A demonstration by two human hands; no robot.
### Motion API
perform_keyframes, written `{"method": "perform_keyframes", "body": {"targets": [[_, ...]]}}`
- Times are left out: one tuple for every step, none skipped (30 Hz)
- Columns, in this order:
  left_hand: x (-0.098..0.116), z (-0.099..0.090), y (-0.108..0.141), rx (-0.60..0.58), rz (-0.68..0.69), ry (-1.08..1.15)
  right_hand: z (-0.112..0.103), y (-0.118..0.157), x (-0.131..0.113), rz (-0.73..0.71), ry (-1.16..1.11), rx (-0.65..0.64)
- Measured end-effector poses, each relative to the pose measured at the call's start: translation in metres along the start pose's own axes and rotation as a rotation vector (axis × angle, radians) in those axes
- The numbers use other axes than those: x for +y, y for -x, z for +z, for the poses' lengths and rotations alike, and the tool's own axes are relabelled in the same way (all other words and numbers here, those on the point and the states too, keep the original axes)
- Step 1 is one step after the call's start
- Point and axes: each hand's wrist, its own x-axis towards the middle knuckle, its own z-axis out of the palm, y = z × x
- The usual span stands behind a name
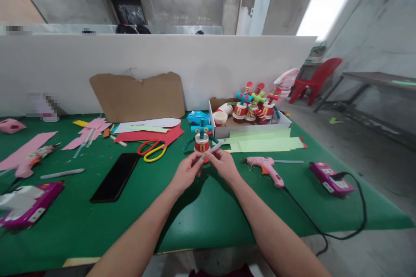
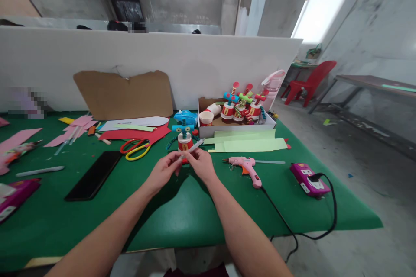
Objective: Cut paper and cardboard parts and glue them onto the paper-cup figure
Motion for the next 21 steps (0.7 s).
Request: {"method": "perform_keyframes", "body": {"targets": [[-0.001, 0.0, 0.001, 0.001, 0.012, -0.045, -0.001, 0.0, -0.001, -0.007, 0.026, 0.001], [-0.003, 0.001, 0.001, 0.0, 0.027, -0.085, -0.003, 0.0, -0.003, -0.007, 0.039, -0.012], [-0.004, 0.001, 0.002, -0.006, 0.044, -0.119, -0.005, 0.0, -0.004, -0.005, 0.037, -0.034], [-0.005, 0.001, 0.003, -0.018, 0.061, -0.143, -0.007, 0.0, -0.006, -0.006, 0.023, -0.065], [-0.005, 0.001, 0.003, -0.032, 0.075, -0.157, -0.009, 0.0, -0.008, -0.012, 0.003, -0.096], [-0.005, 0.0, 0.004, -0.045, 0.087, -0.162, -0.01, 0.0, -0.01, -0.021, -0.016, -0.123], [-0.005, 0.0, 0.004, -0.057, 0.096, -0.161, -0.012, 0.0, -0.011, -0.031, -0.03, -0.141], [-0.005, 0.0, 0.004, -0.068, 0.104, -0.157, -0.012, 0.0, -0.012, -0.038, -0.038, -0.153], [-0.006, -0.001, 0.004, -0.077, 0.111, -0.15, -0.013, 0.0, -0.013, -0.043, -0.043, -0.162], [-0.006, -0.001, 0.004, -0.087, 0.116, -0.145, -0.013, 0.001, -0.013, -0.046, -0.049, -0.169], [-0.007, -0.001, 0.004, -0.095, 0.117, -0.139, -0.013, 0.001, -0.014, -0.049, -0.054, -0.178], [-0.007, -0.001, 0.004, -0.104, 0.114, -0.129, -0.013, 0.001, -0.014, -0.054, -0.059, -0.186], [-0.009, -0.001, 0.004, -0.11, 0.107, -0.113, -0.013, 0.001, -0.014, -0.061, -0.062, -0.193], [-0.01, 0.0, 0.003, -0.112, 0.099, -0.093, -0.013, 0.001, -0.014, -0.069, -0.061, -0.2], [-0.011, 0.0, 0.003, -0.115, 0.091, -0.074, -0.014, 0.001, -0.013, -0.077, -0.055, -0.207], [-0.012, 0.001, 0.003, -0.119, 0.085, -0.057, -0.014, 0.0, -0.013, -0.085, -0.044, -0.213], [-0.013, 0.001, 0.002, -0.124, 0.08, -0.044, -0.015, 0.0, -0.012, -0.092, -0.032, -0.219], [-0.014, 0.001, 0.002, -0.13, 0.075, -0.033, -0.015, 0.0, -0.012, -0.098, -0.02, -0.226], [-0.015, 0.001, 0.002, -0.135, 0.07, -0.021, -0.016, 0.0, -0.011, -0.104, -0.008, -0.235], [-0.015, 0.001, 0.002, -0.137, 0.064, -0.009, -0.016, 0.0, -0.01, -0.111, 0.004, -0.241], [-0.014, 0.001, 0.002, -0.132, 0.056, 0.003, -0.016, 0.0, -0.01, -0.118, 0.017, -0.246]]}}
